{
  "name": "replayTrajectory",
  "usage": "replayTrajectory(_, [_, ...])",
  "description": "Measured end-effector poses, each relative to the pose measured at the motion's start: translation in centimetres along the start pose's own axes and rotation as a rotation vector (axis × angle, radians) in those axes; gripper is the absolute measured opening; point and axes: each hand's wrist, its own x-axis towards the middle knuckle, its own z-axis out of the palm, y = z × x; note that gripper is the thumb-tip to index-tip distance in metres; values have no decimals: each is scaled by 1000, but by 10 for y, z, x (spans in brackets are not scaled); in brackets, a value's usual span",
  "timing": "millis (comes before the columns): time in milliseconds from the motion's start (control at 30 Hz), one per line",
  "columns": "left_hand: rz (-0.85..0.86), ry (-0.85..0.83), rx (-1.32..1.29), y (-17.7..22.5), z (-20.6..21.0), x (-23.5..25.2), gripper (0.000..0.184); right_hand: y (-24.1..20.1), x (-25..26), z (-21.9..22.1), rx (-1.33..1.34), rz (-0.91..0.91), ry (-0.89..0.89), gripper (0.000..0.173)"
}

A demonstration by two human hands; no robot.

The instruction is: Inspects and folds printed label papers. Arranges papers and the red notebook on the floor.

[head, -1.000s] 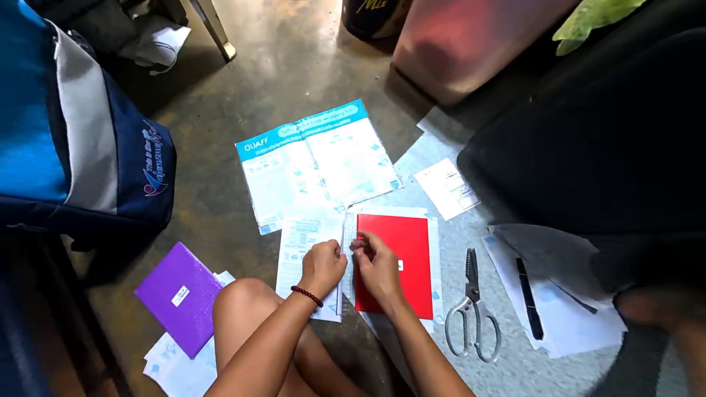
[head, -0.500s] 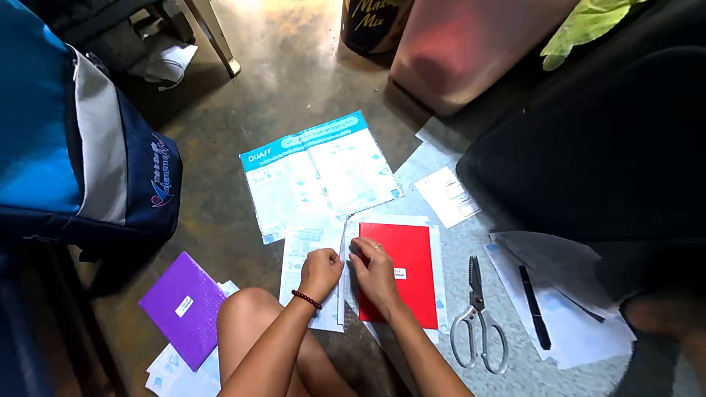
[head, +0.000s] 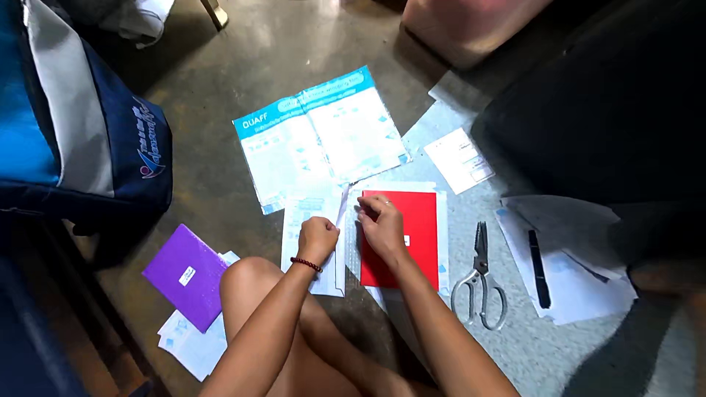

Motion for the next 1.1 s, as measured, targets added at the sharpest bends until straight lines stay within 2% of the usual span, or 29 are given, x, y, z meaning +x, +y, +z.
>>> replayTrajectory(100, [68, 48, 10, -8, 0, -2, 21, 2, -15, 10, -12, -24, -77, 27])
replayTrajectory(167, [114, 236, -2, -11, -8, -10, 21, 2, -21, 19, -54, -46, -76, 33])
replayTrajectory(233, [79, 405, -13, -18, -20, -18, 39, 0, -24, 24, -103, -30, -68, 44])
replayTrajectory(300, [-7, 465, -49, -30, -30, -18, 58, -4, -24, 26, -144, 36, -88, 50])
replayTrajectory(400, [-80, 427, -118, -43, -38, -14, 68, -10, -22, 25, -147, 115, -85, 48])
replayTrajectory(633, [-94, 349, -356, -47, -41, -16, 68, -20, -21, 3, 47, 258, -34, 52])
replayTrajectory(700, [-83, 331, -432, -46, -41, -18, 58, -19, -20, -3, 94, 299, -23, 49])
replayTrajectory(767, [-43, 306, -512, -42, -42, -21, 30, -16, -19, -8, 119, 327, -12, 39])
replayTrajectory(833, [-4, 246, -607, -40, -42, -23, 14, -11, -18, -13, 125, 337, -12, 30])
replayTrajectory(1000, [82, -1, -933, -31, -40, -32, 17, -5, -16, -22, 99, 337, -22, 16])
replayTrajectory(1100, [104, -128, -1016, -18, -36, -42, 23, -7, -16, -30, 36, 345, -32, 10])
